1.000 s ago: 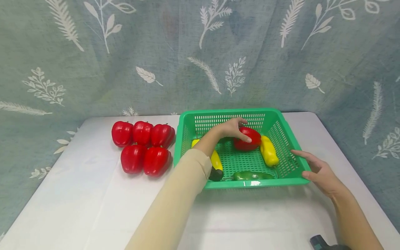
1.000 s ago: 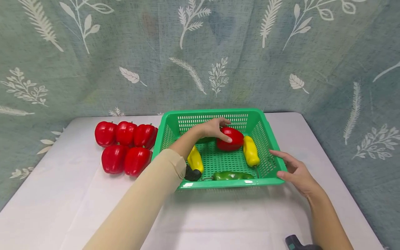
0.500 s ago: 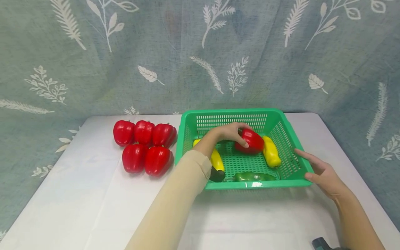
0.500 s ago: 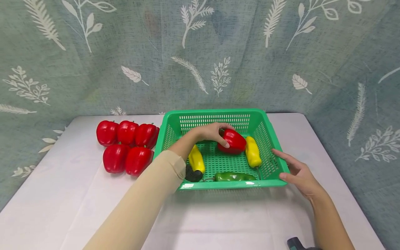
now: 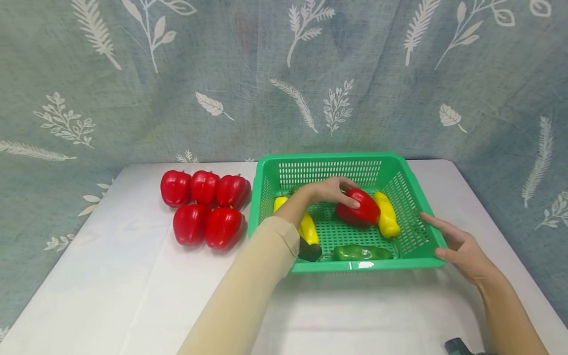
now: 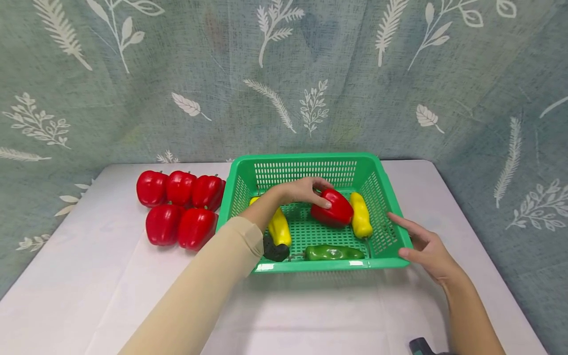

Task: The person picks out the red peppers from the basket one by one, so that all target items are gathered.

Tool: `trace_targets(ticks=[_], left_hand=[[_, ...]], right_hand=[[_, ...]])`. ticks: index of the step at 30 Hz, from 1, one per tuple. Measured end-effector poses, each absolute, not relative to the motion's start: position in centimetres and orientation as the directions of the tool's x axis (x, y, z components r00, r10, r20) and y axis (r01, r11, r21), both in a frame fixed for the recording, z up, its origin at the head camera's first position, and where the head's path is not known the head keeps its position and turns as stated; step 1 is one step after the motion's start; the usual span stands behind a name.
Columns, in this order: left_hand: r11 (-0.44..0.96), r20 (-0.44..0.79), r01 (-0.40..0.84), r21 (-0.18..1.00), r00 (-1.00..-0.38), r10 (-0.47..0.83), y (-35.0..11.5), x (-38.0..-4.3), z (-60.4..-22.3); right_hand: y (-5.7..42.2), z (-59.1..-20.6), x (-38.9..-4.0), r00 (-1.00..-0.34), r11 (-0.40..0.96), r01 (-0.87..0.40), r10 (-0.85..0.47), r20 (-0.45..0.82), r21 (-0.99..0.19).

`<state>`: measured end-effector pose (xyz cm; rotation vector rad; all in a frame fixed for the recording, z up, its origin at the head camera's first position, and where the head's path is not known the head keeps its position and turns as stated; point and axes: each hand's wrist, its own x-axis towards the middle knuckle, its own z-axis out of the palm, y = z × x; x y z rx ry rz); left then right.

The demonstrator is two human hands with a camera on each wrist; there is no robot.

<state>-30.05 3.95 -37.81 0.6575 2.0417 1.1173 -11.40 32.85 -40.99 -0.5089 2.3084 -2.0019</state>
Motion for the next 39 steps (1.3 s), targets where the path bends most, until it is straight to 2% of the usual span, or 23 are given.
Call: trace_targets(ticks=[3, 6, 8, 13, 17, 20, 28, 36, 39], left_hand=[[0.476, -0.304, 0.093, 0.874, -0.659, 0.688, 3.9, -30.2, -37.9], [0.428, -0.258, 0.110, 0.897, -0.656, 0.709, 3.9, -30.4, -37.9], [0.412, -0.246, 0.118, 0.904, -0.644, 0.724, 3.9, -30.5, -38.0], [0.423, -0.307, 0.067, 0.903, -0.590, 0.747, 3.9, -30.4, -37.9], [0.458, -0.330, 0.125, 0.880, -0.534, 0.779, 4.2, -30.3, -37.8], [0.487, -0.339, 0.182, 0.854, -0.516, 0.787, 4.4, -30.2, -37.9], [0.545, -0.416, 0.213, 0.811, -0.447, 0.792, 5.0, -29.6, -37.7], [0.596, -0.440, 0.260, 0.760, -0.470, 0.765, 4.8, -29.9, -37.1], [0.604, -0.445, 0.296, 0.740, -0.459, 0.769, 5.0, -29.8, -36.7]], right_hand=[[32.8, -41.0, -11.4, -0.944, 0.102, -0.217, -0.276, 0.182, -0.971], [32.8, -41.0, -11.4, -0.944, 0.100, -0.217, -0.276, 0.182, -0.971], [32.9, -41.0, -11.4, -0.944, 0.097, -0.215, -0.277, 0.181, -0.972], [32.9, -41.0, -11.5, -0.943, 0.101, -0.218, -0.277, 0.183, -0.971], [32.9, -41.0, -11.5, -0.947, 0.109, -0.212, -0.270, 0.176, -0.971], [32.9, -41.1, -11.5, -0.949, 0.111, -0.205, -0.267, 0.169, -0.973], [32.6, -41.1, -11.3, -0.952, 0.118, -0.193, -0.264, 0.156, -0.974], [32.5, -40.9, -11.4, -0.952, 0.153, -0.202, -0.262, 0.157, -0.967], [32.6, -40.8, -11.4, -0.950, 0.143, -0.207, -0.266, 0.164, -0.968]])
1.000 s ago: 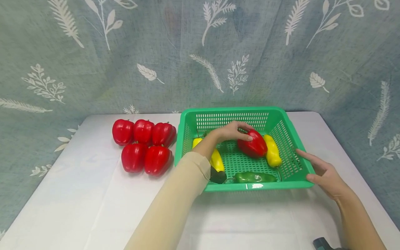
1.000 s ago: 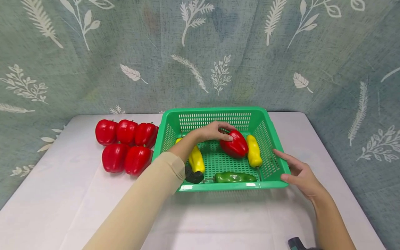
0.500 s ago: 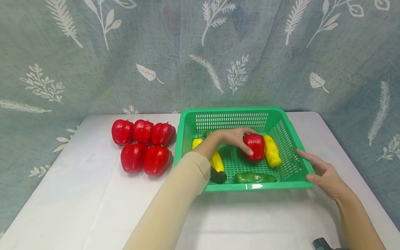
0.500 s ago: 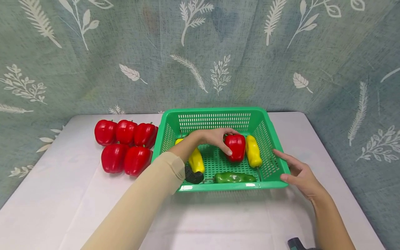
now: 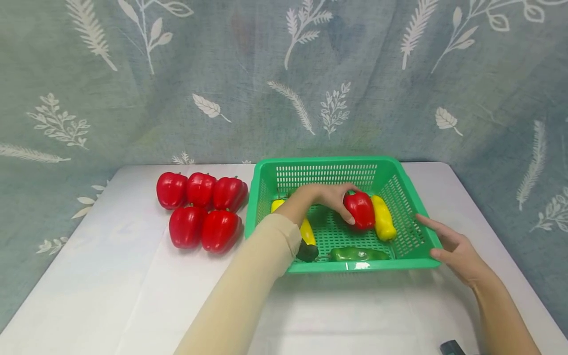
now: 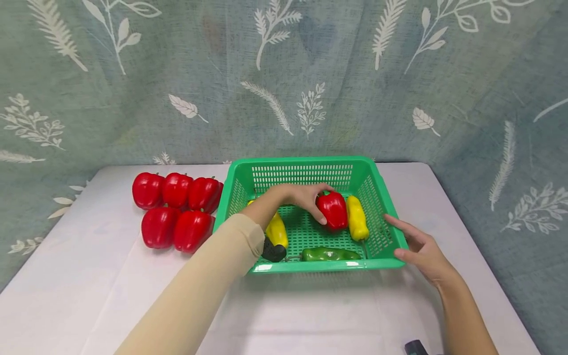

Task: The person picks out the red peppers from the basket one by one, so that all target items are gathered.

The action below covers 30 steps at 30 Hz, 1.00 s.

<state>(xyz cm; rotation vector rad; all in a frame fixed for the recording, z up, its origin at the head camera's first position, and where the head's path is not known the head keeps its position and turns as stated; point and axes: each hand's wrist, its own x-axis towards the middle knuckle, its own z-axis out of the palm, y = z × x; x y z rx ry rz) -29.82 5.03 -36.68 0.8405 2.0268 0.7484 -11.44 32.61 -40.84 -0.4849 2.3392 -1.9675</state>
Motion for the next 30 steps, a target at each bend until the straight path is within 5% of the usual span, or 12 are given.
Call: trace_targets(ticks=[8, 14, 23, 30], left_hand=[[0.655, -0.509, 0.434, 0.618, -0.414, 0.755, 6.7, -28.7, -35.8], [0.703, -0.535, 0.496, 0.509, -0.457, 0.710, 7.4, -28.5, -35.7], [0.665, -0.530, 0.361, 0.654, -0.409, 0.743, 6.5, -28.6, -35.7], [0.646, -0.506, 0.455, 0.612, -0.403, 0.763, 6.3, -28.5, -35.9]], right_hand=[[32.4, -40.9, -11.4, -0.950, 0.137, -0.199, -0.269, 0.157, -0.970], [32.6, -41.0, -11.3, -0.957, 0.130, -0.164, -0.260, 0.126, -0.978], [32.4, -40.9, -11.4, -0.948, 0.113, -0.186, -0.280, 0.149, -0.976], [32.4, -40.9, -11.3, -0.948, 0.106, -0.190, -0.277, 0.154, -0.976]])
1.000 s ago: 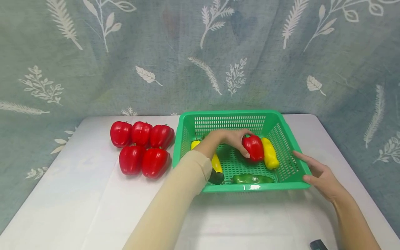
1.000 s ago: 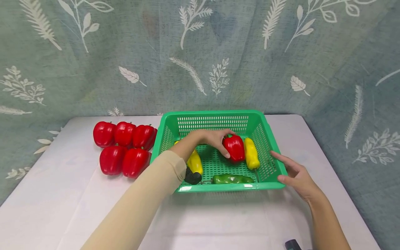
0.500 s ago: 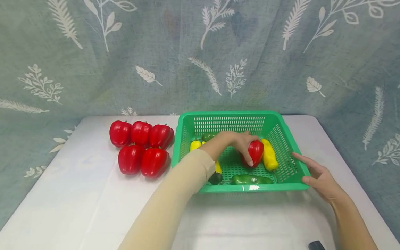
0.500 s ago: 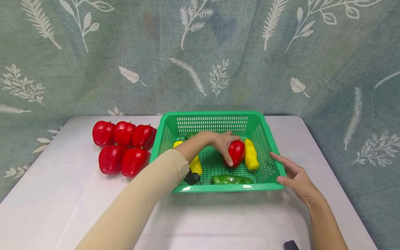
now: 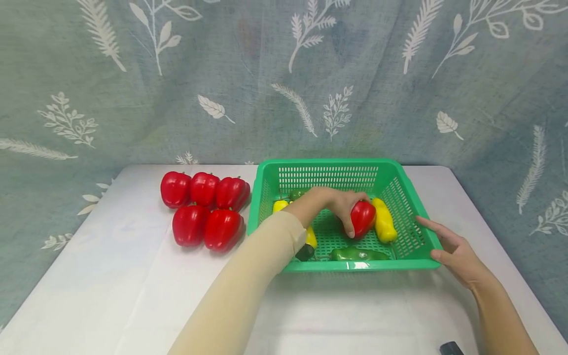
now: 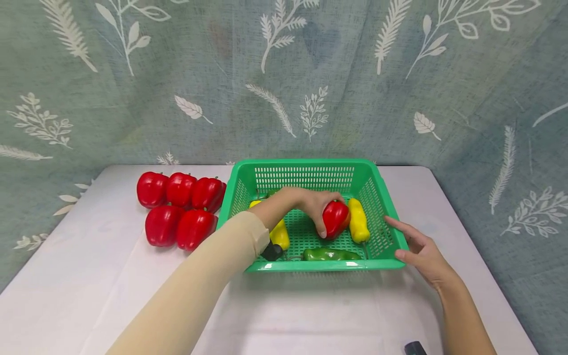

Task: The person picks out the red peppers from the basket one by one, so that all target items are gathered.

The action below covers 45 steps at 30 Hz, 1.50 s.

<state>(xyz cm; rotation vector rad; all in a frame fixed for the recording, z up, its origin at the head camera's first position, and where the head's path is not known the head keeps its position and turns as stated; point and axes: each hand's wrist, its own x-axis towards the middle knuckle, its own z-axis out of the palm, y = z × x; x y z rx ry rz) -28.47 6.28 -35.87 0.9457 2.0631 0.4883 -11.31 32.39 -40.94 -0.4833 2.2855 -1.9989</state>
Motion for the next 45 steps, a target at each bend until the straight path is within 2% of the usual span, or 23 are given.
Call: trace_targets(ticks=[4, 12, 16, 20, 29, 38, 45], left_hand=[[0.653, -0.497, 0.446, 0.612, -0.425, 0.757, 5.7, -28.5, -35.7], [0.611, -0.418, 0.334, 0.718, -0.496, 0.762, 4.3, -28.6, -35.5], [0.549, -0.361, 0.291, 0.784, -0.505, 0.784, 3.8, -28.7, -35.1], [0.518, -0.315, 0.306, 0.799, -0.520, 0.794, 3.4, -28.7, -34.2], [0.465, -0.269, 0.271, 0.842, -0.537, 0.800, 1.6, -28.2, -32.3], [0.409, -0.235, 0.196, 0.891, -0.571, 0.786, -1.4, -28.2, -29.9], [0.379, -0.200, 0.178, 0.908, -0.611, 0.766, -4.0, -28.0, -27.6]], right_hand=[[32.3, -40.8, -11.3, -0.950, 0.125, -0.186, -0.274, 0.146, -0.975], [32.3, -41.0, -11.3, -0.944, 0.115, -0.200, -0.288, 0.160, -0.973], [32.4, -41.3, -11.1, -0.949, 0.152, -0.192, -0.280, 0.144, -0.970], [32.5, -41.3, -11.0, -0.954, 0.173, -0.189, -0.264, 0.139, -0.967], [32.4, -41.2, -10.6, -0.955, 0.152, -0.183, -0.263, 0.139, -0.971], [32.3, -40.8, -10.6, -0.960, 0.223, -0.188, -0.246, 0.132, -0.956], [32.3, -40.7, -10.7, -0.951, 0.168, -0.191, -0.275, 0.140, -0.967]])
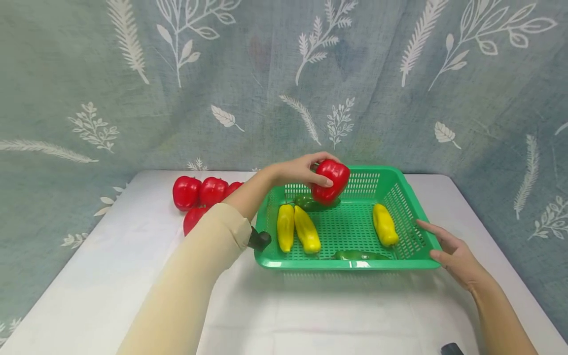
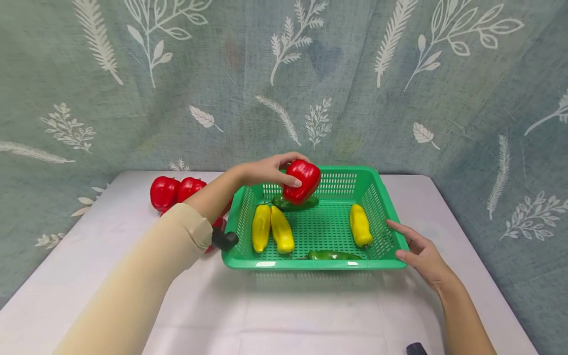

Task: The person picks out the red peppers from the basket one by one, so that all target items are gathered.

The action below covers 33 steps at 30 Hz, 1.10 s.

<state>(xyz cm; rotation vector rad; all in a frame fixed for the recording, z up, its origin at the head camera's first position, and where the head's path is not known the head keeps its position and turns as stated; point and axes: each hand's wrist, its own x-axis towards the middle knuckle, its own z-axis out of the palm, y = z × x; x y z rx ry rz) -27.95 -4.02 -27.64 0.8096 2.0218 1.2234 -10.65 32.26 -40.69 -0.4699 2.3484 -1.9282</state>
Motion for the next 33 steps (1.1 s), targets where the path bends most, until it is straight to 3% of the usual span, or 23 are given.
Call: trace_targets(ticks=[5, 24, 33], left_hand=[[0.374, -0.193, 0.177, 0.910, -0.618, 0.762, -6.1, -27.6, -26.6], [0.386, -0.153, 0.195, 0.902, -0.692, 0.706, -13.2, -26.4, -24.1], [0.436, -0.167, 0.153, 0.887, -0.773, 0.612, -17.4, -26.0, -24.3]], right_hand=[[32.3, -40.7, -10.9, -0.931, 0.108, -0.226, -0.315, 0.182, -0.968], [32.4, -40.7, -10.7, -0.940, 0.150, -0.197, -0.308, 0.144, -0.969], [32.4, -40.8, -10.9, -0.936, 0.144, -0.212, -0.314, 0.158, -0.967]])
